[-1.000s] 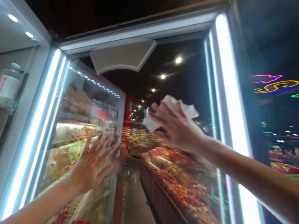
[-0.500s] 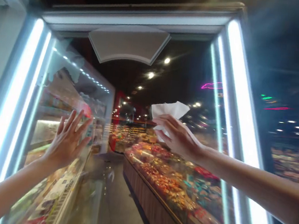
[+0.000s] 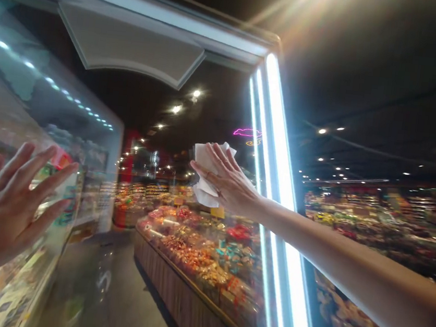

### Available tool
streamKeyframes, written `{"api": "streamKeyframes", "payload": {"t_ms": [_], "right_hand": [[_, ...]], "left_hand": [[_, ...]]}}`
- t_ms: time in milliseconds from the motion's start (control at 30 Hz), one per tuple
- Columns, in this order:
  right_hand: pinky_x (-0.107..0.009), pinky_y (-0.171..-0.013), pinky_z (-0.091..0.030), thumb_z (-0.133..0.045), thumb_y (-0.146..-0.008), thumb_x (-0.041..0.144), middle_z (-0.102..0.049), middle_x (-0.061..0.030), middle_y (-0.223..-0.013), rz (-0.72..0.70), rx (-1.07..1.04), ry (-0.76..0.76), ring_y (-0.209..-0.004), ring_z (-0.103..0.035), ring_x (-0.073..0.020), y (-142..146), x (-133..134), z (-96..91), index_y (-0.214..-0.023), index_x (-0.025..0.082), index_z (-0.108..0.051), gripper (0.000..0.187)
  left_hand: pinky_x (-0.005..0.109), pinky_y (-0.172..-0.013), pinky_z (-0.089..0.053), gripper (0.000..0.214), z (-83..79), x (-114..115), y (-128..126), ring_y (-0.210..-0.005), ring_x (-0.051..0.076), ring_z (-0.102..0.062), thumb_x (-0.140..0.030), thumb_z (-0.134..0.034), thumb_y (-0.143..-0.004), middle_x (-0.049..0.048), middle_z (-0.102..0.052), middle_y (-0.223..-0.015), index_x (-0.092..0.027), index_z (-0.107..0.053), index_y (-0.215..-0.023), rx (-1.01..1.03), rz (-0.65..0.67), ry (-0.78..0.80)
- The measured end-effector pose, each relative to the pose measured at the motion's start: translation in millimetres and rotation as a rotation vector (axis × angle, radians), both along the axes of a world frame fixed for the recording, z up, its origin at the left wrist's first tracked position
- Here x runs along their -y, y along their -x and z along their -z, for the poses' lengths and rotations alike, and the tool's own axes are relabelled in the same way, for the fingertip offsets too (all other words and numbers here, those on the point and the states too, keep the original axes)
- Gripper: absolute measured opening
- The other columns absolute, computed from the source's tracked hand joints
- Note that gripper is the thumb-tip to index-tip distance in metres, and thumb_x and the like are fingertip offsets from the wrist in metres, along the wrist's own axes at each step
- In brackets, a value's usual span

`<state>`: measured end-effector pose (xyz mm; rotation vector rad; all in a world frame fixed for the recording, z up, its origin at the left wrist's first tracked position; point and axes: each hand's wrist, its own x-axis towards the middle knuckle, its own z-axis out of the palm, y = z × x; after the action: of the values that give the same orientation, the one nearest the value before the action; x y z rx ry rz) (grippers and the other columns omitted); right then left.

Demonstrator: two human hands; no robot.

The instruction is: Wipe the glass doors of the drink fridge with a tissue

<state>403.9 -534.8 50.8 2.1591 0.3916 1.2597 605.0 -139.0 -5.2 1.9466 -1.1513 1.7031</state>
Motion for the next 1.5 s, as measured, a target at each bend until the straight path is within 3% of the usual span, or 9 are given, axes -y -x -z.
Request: {"api": "streamKeyframes", "payload": {"t_ms": [133, 267, 500, 667, 833, 1033, 1200, 1367, 1500], "right_hand": [[-0.057, -0.132, -0.003, -0.057, -0.093, 0.008, -0.002, -0.0087, -0.174, -0.040, -0.198, 0.158, -0.160, 0.007, -0.0267, -6.3, -0.6, -15.5, -0.166, 0.025, -0.010, 0.088], [-0.059, -0.131, -0.010, -0.042, -0.103, 0.021, -0.003, -0.0052, -0.174, 0.052, 0.049, -0.191, -0.160, 0.001, -0.0284, -8.6, 7.9, -57.2, -0.165, 0.027, 0.008, 0.080], [-0.043, -0.134, -0.014, -0.047, -0.100, 0.025, -0.011, 0.0027, -0.173, -0.185, -0.256, 0.130, -0.160, -0.010, -0.0194, -31.4, -43.0, -12.2, -0.163, 0.030, 0.014, 0.088], [-0.062, -0.131, -0.010, -0.038, -0.105, 0.030, -0.004, -0.0095, -0.174, -0.123, 0.040, -0.160, -0.160, 0.001, -0.0316, -50.5, -74.2, -32.0, -0.165, 0.020, 0.008, 0.077], [-0.044, -0.135, -0.008, -0.049, -0.098, 0.020, -0.010, -0.0052, -0.174, -0.196, -0.288, 0.231, -0.161, -0.001, -0.0187, -72.5, -116.9, -22.7, -0.164, 0.023, 0.015, 0.092], [-0.060, -0.132, -0.008, -0.037, -0.105, 0.036, -0.006, -0.0113, -0.174, -0.122, 0.036, -0.141, -0.161, -0.001, -0.0313, -96.1, -155.0, -51.0, -0.166, 0.017, 0.003, 0.075], [-0.040, -0.134, -0.004, -0.061, -0.093, 0.028, -0.016, -0.0082, -0.173, -0.228, -0.287, 0.349, -0.161, -0.005, -0.0205, -120.3, -217.5, -12.2, -0.166, 0.015, -0.006, 0.092], [-0.057, -0.132, -0.009, -0.044, -0.103, 0.033, -0.012, -0.0213, -0.171, -0.153, -0.024, -0.004, -0.161, -0.006, -0.0332, -141.6, -253.4, -36.3, -0.164, 0.004, -0.010, 0.075], [-0.049, -0.133, -0.008, -0.058, -0.098, 0.036, -0.015, -0.0120, -0.173, -0.219, -0.229, 0.265, -0.161, -0.006, -0.0268, -157.4, -288.1, -24.9, -0.165, 0.012, -0.012, 0.085]], "left_hand": [[0.072, -0.123, -0.001, 0.084, -2.8, 7.2, -7.2, -0.159, 0.042, -0.008, -0.088, -0.032, -0.086, -0.0059, -0.006, -0.175, -0.049, -0.017, -0.159, 0.013, -0.033, -0.034], [0.075, -0.121, 0.001, 0.090, -4.4, 12.1, -7.6, -0.159, 0.043, -0.002, -0.090, -0.035, -0.084, -0.0001, -0.009, -0.175, -0.043, -0.020, -0.160, -0.021, -0.046, -0.056], [0.073, -0.124, 0.002, 0.082, -1.8, 13.3, 7.3, -0.160, 0.040, -0.003, -0.079, -0.042, -0.090, 0.0069, -0.019, -0.173, -0.033, -0.034, -0.157, -0.041, -0.024, -0.040], [0.074, -0.124, -0.004, 0.062, 1.4, 6.3, 19.2, -0.160, 0.038, -0.001, -0.052, -0.044, -0.101, 0.0096, -0.020, -0.172, -0.026, -0.035, -0.157, -0.032, -0.125, -0.065], [0.074, -0.124, -0.005, 0.063, 3.4, -26.2, 13.1, -0.160, 0.038, 0.000, -0.051, -0.047, -0.101, 0.0123, -0.018, -0.172, -0.024, -0.035, -0.157, -0.073, -0.162, -0.029], [0.072, -0.125, -0.001, 0.077, 3.1, -82.8, 2.9, -0.159, 0.042, 0.000, -0.061, -0.055, -0.095, 0.0113, -0.014, -0.173, -0.023, -0.032, -0.158, -0.177, -0.163, 0.016], [0.072, -0.126, -0.006, 0.064, 15.2, -115.0, -19.8, -0.160, 0.040, 0.000, -0.052, -0.040, -0.103, 0.0080, -0.011, -0.174, -0.027, -0.026, -0.160, -0.119, -0.224, 0.054], [0.070, -0.128, -0.006, 0.061, 25.9, -135.9, -37.4, -0.161, 0.036, 0.001, -0.047, -0.033, -0.104, 0.0056, -0.010, -0.174, -0.030, -0.021, -0.162, -0.093, -0.253, 0.073], [0.070, -0.128, -0.007, 0.061, 28.0, -147.1, -43.4, -0.161, 0.034, 0.003, -0.049, -0.030, -0.104, 0.0051, -0.008, -0.174, -0.030, -0.021, -0.162, -0.107, -0.249, 0.066]]}}
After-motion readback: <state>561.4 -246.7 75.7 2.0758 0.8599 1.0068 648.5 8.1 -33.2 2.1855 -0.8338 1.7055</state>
